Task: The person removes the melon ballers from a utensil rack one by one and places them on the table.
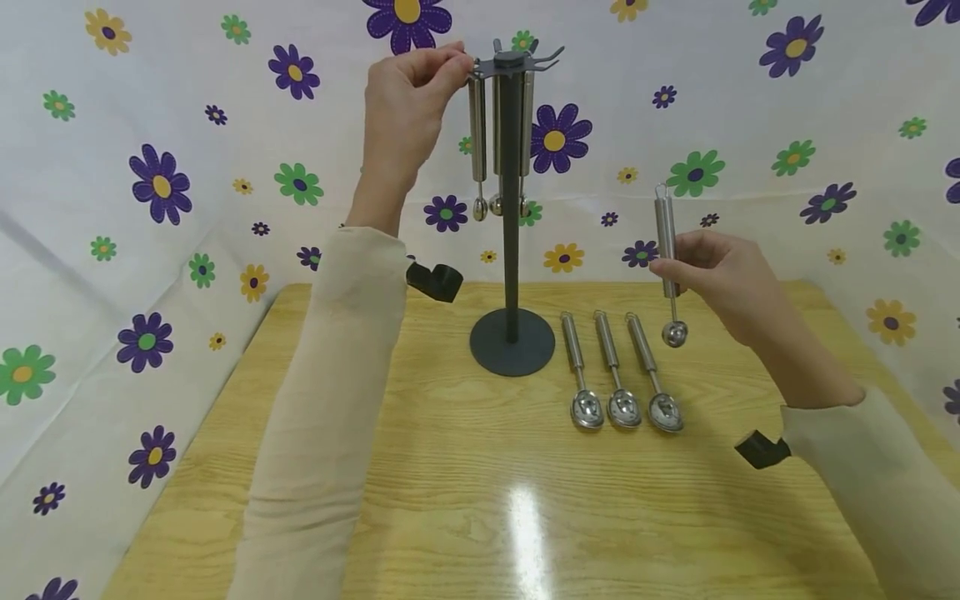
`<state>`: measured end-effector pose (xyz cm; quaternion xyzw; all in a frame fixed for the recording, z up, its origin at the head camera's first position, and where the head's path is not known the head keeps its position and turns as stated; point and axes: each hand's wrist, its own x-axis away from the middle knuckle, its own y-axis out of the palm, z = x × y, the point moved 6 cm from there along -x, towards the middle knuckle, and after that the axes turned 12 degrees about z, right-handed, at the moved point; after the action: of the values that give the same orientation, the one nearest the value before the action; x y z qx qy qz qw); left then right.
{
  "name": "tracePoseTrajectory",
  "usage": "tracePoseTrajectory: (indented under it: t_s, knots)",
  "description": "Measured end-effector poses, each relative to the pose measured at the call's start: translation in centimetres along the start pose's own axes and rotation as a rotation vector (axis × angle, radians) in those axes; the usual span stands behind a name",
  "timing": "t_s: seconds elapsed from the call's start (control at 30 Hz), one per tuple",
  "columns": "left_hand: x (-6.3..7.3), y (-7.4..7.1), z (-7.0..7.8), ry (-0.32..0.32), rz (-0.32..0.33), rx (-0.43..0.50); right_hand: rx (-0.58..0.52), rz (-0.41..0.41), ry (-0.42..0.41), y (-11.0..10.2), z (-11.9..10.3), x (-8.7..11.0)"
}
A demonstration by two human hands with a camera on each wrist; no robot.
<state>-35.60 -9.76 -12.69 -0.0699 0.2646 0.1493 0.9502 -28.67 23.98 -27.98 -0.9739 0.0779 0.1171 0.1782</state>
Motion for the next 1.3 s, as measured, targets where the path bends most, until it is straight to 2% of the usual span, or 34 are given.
tracePoseTrajectory:
  t_s: [0.1, 0.23, 0.33, 0.53, 0.7, 0.87, 0.97, 1.03, 1.17, 1.3]
  knots:
    - [0.2, 0.0, 0.0, 0.02, 0.006, -0.006, 0.041, -0.024, 0.028, -0.7, 1.6, 0.6]
    - [0.2, -0.2, -0.2, 0.024, 0.023, 0.013, 0.159, -0.054, 0.045, -1.5, 3.4, 1.4]
    - [0.2, -0.3, -0.3, 0.011, 0.035, 0.044, 0.219, -0.062, 0.053, -2.0, 4.5, 1.9]
    - [0.2, -0.5, -0.1, 0.011, 0.037, 0.032, 0.22, -0.079, 0.038, -2.9, 6.1, 2.5]
    - [0.5, -0.5, 0.0, 0.021, 0.039, -0.002, 0.183, -0.083, 0.059, -3.3, 7.2, 2.9]
    - [1.0, -1.0, 0.5, 0.034, 0.114, -0.035, 0.197, -0.085, 0.091, -3.8, 8.0, 3.2]
    - [1.6, -1.4, 1.1, 0.074, 0.178, -0.047, 0.198, -0.089, 0.104, -4.1, 8.4, 3.4]
    - [2.1, -1.5, 1.6, 0.102, 0.196, -0.039, 0.207, -0.092, 0.117, -4.4, 8.8, 3.5]
    - [2.7, -1.0, 2.3, 0.125, 0.151, -0.015, 0.242, -0.089, 0.139, -4.8, 9.3, 3.6]
    - [3.2, -0.3, 2.6, 0.13, 0.099, -0.043, 0.272, -0.085, 0.148, -5.1, 9.6, 3.6]
